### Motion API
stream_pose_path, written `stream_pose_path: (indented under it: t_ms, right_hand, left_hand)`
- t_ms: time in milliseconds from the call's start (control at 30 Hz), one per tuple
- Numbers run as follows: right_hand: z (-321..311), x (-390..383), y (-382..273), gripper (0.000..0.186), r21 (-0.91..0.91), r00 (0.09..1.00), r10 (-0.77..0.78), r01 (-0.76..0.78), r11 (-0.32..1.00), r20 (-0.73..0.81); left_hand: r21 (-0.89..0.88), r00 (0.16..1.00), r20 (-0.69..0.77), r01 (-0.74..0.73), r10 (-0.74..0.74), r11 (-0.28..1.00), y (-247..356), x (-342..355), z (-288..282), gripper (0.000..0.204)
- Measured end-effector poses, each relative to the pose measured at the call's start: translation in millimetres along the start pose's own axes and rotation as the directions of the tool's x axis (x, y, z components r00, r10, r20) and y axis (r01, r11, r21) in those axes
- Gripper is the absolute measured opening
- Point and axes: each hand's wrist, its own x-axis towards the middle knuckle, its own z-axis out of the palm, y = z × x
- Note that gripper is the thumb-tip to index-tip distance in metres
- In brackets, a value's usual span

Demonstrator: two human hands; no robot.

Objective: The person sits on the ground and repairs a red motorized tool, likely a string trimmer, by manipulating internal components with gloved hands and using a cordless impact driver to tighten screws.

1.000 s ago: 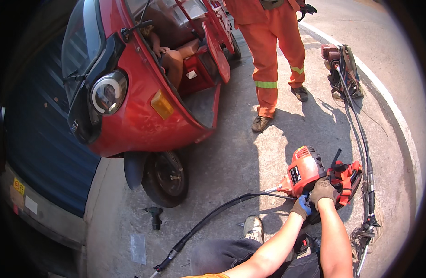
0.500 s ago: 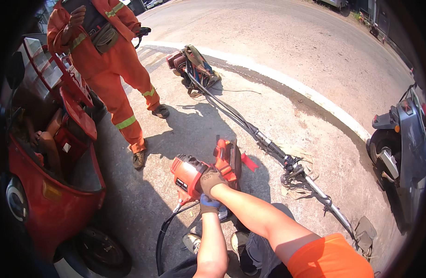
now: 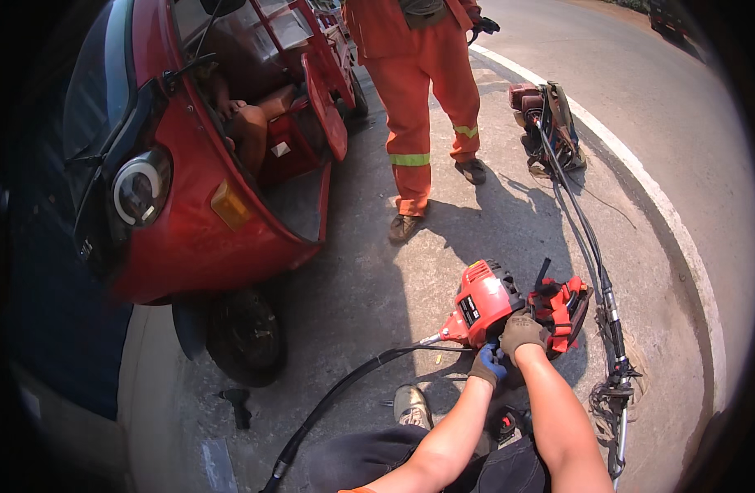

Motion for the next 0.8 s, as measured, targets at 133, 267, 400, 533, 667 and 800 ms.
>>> stream_pose_path:
  t_ms: [133,267,400,533,667,800]
  right_hand:
    - [-2.1,-3.8,-15.4,0.066,0.038,1.000,-0.020,0.020,0.999,0.007]
    - [-10.0,-3.6,20.4,0.070,-0.030,0.997,0.068,-0.067,0.997,0.040]
    - [-20.0,-18.1,-30.3,0.079,0.016,0.997,-0.031,0.030,0.999,0.077]
    - [-13.2,-9.3,-11.9,0.083,-0.010,0.998,0.010,-0.009,1.000,0.061]
    - [-14.6,-2.6,42.6,0.082,-0.055,0.991,0.127,-0.125,0.991,0.049]
    - [5.3,-0.8,-31.7,0.079,0.026,0.996,-0.091,0.091,0.996,-0.009]
  left_hand:
    - [-0.060,0.998,-0.012,-0.065,0.064,0.996,15.3,11.9,-19.5,0.005]
    - [-0.105,0.981,-0.071,0.175,-0.183,0.979,-33.2,-6.3,29.2,0.015]
    - [-0.059,0.998,0.006,0.068,-0.067,0.996,30.9,1.1,-18.8,0.013]
    - [-0.043,0.999,0.048,-0.023,0.025,0.999,9.4,-5.4,0.0,0.013]
    - [-0.112,0.980,-0.122,0.143,-0.156,0.983,-50.4,-20.4,62.9,0.011]
    - [-0.063,0.997,-0.058,0.049,-0.053,0.997,49.8,18.8,-24.4,0.015]
